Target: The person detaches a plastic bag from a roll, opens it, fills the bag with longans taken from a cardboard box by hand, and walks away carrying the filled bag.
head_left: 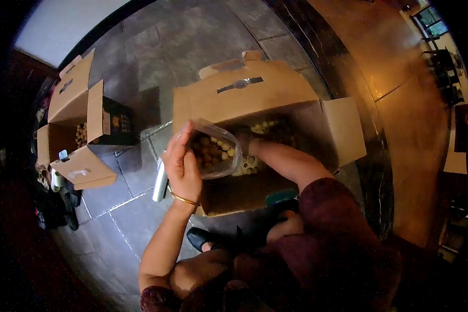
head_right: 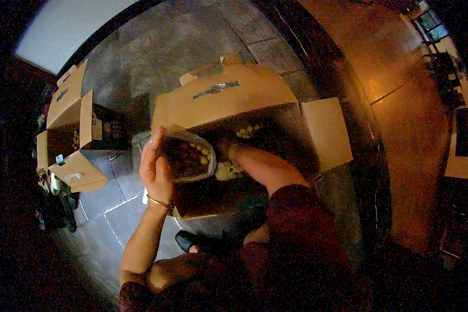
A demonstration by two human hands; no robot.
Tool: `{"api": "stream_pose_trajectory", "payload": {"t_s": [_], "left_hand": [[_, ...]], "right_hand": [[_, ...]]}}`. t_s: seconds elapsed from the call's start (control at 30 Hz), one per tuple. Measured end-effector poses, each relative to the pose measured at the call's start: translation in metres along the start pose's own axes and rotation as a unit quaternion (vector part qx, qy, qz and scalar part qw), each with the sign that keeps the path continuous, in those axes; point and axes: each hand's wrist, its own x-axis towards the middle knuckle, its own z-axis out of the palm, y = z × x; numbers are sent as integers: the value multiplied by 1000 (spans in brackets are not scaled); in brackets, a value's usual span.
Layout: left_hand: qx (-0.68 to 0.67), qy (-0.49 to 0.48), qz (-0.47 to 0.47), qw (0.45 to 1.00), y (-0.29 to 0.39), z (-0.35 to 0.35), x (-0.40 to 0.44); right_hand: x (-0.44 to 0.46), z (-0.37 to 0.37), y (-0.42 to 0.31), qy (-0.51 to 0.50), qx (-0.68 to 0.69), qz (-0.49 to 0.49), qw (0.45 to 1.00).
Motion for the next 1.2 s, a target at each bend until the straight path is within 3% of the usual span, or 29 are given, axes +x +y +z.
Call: {"api": "stream_pose_trajectory", "payload": {"t_s": [0.13,0.23,0.27,0.33,0.47,0.5,0.53,0.57,0.63,0.73,0.83,0.93,1.0,1.07,1.2], "left_hand": [[13,8,4,1000,0,-1,0],[37,48,36,998,-3,3,1],[35,50,38,997,-2,3,3],[38,59,62,996,0,3,6],[22,35,44,998,0,2,7],[21,31,38,999,1,1,6],[23,27,31,999,1,1,6],[19,26,38,999,2,0,5],[7,27,48,998,0,0,3],[12,54,58,997,-8,2,0],[22,47,46,998,-3,1,3],[17,28,16,999,-2,0,3],[-30,41,0,999,-2,4,2],[-42,51,9,998,-3,6,1],[10,37,7,999,-1,2,1]], "right_hand": [[-44,-25,15,-61,-97,-8,993],[-136,-96,-9,-144,-110,-105,978],[-167,-126,-22,-169,-52,-136,975],[-220,-184,-48,-241,250,-139,928],[-229,-214,-91,-150,643,-92,746],[-215,-214,-98,-135,702,-91,694],[-205,-219,-102,-130,688,-31,713],[-185,-210,-104,-112,724,10,681],[-182,-210,-118,-37,832,58,550],[-198,-211,-125,-14,835,59,547],[-219,-217,-88,-43,671,13,740],[-202,-189,-31,-15,519,55,853],[-167,-147,-14,-84,300,92,946],[-126,-87,-4,-93,185,47,977],[-57,-1,-11,-32,134,-44,989]]}}
